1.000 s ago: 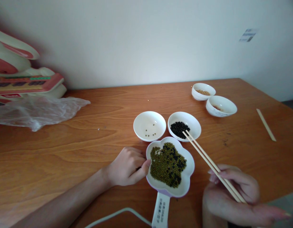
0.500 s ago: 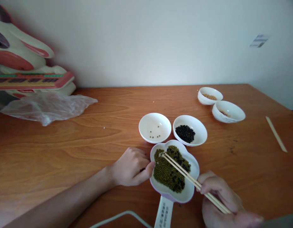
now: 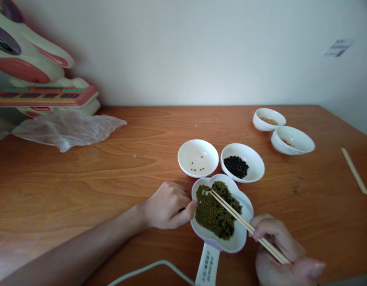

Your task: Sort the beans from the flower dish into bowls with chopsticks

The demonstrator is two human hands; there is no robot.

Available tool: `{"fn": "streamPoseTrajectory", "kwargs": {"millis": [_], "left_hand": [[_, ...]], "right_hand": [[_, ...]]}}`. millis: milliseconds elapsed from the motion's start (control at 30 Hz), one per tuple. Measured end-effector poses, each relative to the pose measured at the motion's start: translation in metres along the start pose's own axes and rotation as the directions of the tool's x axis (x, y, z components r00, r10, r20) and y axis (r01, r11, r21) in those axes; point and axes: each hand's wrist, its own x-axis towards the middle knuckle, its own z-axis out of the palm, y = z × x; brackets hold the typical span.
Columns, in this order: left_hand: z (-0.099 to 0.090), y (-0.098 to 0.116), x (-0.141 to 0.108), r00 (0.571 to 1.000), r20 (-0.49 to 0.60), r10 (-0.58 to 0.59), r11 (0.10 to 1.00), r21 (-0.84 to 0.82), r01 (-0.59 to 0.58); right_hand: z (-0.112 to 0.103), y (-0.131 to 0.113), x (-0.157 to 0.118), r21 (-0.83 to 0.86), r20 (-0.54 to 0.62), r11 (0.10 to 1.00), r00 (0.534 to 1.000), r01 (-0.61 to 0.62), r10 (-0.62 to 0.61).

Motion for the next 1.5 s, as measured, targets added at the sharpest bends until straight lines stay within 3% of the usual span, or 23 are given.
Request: {"fn": "streamPoseTrajectory", "kwargs": {"millis": [600, 1233, 1500], "left_hand": [[-0.0005, -0.0002, 0.0014, 1.0, -0.006, 0.007, 1.0, 0.001, -0.007], [-0.0021, 0.0026, 0.0034, 1.0, -0.016, 0.012, 1.0, -0.008, -0.012], [-0.0015, 0.002, 0.0013, 1.0, 0.003, -0.009, 1.0, -0.002, 0.009]], "right_hand": [[0.0042, -0.0031, 0.0022, -0.006, 0.023, 1.0, 1.0, -0.006, 0.007], [0.0042, -0.0007, 0.0013, -0.026, -0.049, 0.994, 0.993, -0.105, 0.104], [0.0017, -0.0004, -0.002, -0.008, -0.08, 0.998, 0.994, -0.069, 0.068]]}}
